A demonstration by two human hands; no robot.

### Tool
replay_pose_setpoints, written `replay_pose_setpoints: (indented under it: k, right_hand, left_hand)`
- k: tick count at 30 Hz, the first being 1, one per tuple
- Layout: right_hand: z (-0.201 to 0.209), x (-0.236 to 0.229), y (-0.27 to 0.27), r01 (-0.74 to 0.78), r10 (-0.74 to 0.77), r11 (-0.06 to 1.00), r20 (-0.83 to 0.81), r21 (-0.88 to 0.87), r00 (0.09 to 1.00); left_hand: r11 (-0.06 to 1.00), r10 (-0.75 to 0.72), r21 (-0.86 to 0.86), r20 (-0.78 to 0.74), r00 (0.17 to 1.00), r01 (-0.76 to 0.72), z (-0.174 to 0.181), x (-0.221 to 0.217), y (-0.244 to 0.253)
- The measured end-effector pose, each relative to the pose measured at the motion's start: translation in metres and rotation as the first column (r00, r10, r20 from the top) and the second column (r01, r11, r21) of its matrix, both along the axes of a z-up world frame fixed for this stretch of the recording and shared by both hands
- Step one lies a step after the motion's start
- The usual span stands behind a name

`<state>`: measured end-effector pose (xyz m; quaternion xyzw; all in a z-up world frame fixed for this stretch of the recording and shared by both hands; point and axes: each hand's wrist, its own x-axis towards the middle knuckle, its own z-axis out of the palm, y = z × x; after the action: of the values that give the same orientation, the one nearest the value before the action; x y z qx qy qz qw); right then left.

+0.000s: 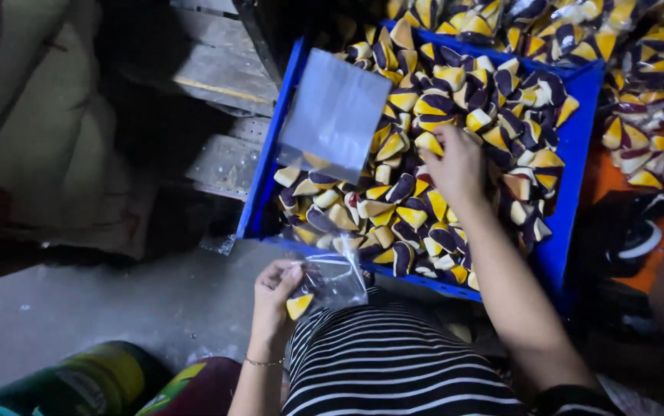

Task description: The person repeatedly picks up small, triangular, multi-colored sweets from a blue crate and places them into clear plastic bags. The person holds the bag open with one hand while adding sweets with the other, continuing this process for the duration of the clip.

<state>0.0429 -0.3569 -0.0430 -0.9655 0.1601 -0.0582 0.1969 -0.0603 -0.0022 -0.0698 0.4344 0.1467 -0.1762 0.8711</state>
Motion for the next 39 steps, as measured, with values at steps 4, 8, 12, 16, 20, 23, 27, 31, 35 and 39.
replay_pose_setpoints:
  k: [4, 8, 12, 16, 20, 23, 27, 31, 35, 39]
  right_hand:
    - [0.02, -0.024, 0.016, -0.553, 0.575, 0.815, 0.348, -0.17, 0.74]
    - [-0.044, -0.053, 0.053, -0.662, 0.673, 0.721, 0.438, -0.204, 0.597]
    - [-0.071, -0.054, 0.04, -0.657, 0.665, 0.73, 0.418, -0.189, 0.619]
    - [-0.025, -0.068, 0.062, -0.42, 0.296, 0.881, 0.441, 0.216, 0.847]
    - [0.018, -0.09, 0.141, -0.586, 0.312, 0.745, 0.61, 0.319, 0.728]
    - [0.005, -0.079, 0.169, -0.558, 0.344, 0.794, 0.578, 0.241, 0.74]
    - [0.012, -0.044, 0.189, -0.578, 0.352, 0.754, 0.551, 0.311, 0.756]
    - [-0.003, -0.003, 0.171, -0.451, 0.479, 0.878, 0.318, -0.161, 0.818]
    - [-0.001, -0.016, 0.15, -0.418, 0.694, 0.607, 0.195, -0.676, 0.693]
    - [-0.001, -0.008, 0.154, -0.467, 0.715, 0.603, 0.178, -0.647, 0.676]
  left_hand:
    - [0.998, -0.038, -0.046, 0.044, 0.998, 0.04, -0.009, -0.004, -0.001]
    - [0.998, 0.062, 0.005, -0.01, 0.998, -0.062, -0.044, 0.001, -0.001]
    - [0.999, 0.041, 0.002, -0.02, 0.999, -0.041, -0.014, 0.017, -0.001]
    - [0.998, 0.016, 0.054, -0.028, 0.999, -0.015, 0.048, 0.043, -0.006]
    - [0.941, -0.258, 0.23, 0.008, 0.966, 0.25, 0.033, 0.056, -0.012]
    - [0.858, -0.438, 0.271, -0.055, 0.897, 0.436, 0.016, 0.047, -0.019]
    - [0.782, -0.416, 0.488, -0.056, 0.908, 0.388, 0.04, 0.102, 0.05]
    - [0.961, -0.093, 0.273, 0.147, 0.985, 0.05, 0.042, 0.129, 0.094]
    - [0.971, -0.135, 0.219, 0.176, 0.975, 0.095, 0.058, 0.133, 0.102]
    - [0.973, -0.174, 0.176, 0.133, 0.976, 0.149, 0.058, 0.127, 0.084]
